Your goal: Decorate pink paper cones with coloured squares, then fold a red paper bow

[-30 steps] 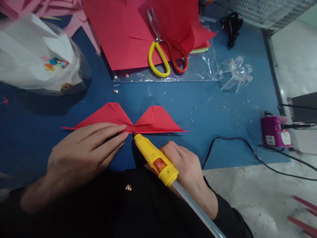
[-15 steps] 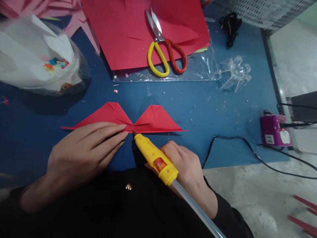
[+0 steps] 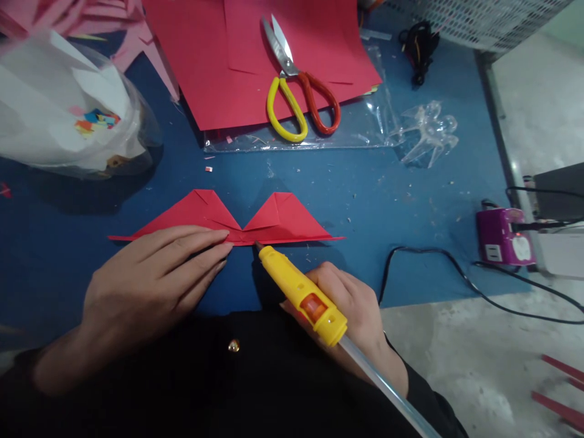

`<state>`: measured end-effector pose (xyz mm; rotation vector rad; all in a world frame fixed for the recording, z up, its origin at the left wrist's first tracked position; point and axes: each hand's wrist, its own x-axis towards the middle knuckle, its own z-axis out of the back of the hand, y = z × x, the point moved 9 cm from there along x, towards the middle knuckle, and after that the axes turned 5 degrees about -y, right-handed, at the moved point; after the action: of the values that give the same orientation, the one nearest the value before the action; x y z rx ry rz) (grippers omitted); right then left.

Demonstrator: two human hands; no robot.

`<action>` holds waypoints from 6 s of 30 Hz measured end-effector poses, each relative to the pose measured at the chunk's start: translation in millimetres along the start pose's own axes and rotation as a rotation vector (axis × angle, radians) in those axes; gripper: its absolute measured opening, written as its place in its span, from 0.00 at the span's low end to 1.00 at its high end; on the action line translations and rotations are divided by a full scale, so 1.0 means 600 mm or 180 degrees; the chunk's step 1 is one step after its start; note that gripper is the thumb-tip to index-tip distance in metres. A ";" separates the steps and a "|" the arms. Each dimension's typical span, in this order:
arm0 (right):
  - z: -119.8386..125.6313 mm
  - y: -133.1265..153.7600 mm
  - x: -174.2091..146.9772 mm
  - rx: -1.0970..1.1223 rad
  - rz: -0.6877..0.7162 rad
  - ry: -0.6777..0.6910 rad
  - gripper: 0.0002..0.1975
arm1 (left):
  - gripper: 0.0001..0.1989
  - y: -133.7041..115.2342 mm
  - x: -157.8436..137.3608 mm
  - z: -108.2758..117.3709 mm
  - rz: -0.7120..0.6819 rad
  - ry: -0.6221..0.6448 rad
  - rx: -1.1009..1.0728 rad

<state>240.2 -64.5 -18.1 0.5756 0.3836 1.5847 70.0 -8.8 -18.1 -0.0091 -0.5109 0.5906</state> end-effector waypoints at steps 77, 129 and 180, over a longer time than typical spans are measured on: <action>0.061 -0.092 -0.074 -0.0461 -0.0836 -0.0272 0.15 | 0.17 0.002 -0.015 -0.009 -0.0296 0.0059 -0.0114; -0.116 0.134 0.080 0.0195 0.0699 0.0608 0.14 | 0.12 0.083 -0.116 0.073 0.0943 -0.0462 0.0133; -0.109 0.127 0.065 -0.0111 0.0726 0.0542 0.18 | 0.12 0.076 -0.113 0.073 0.0726 -0.0482 0.0226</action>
<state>139.1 -27.7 -23.3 0.4713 0.4283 1.8636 -23.0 -12.9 -17.6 0.0454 -0.6405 0.8368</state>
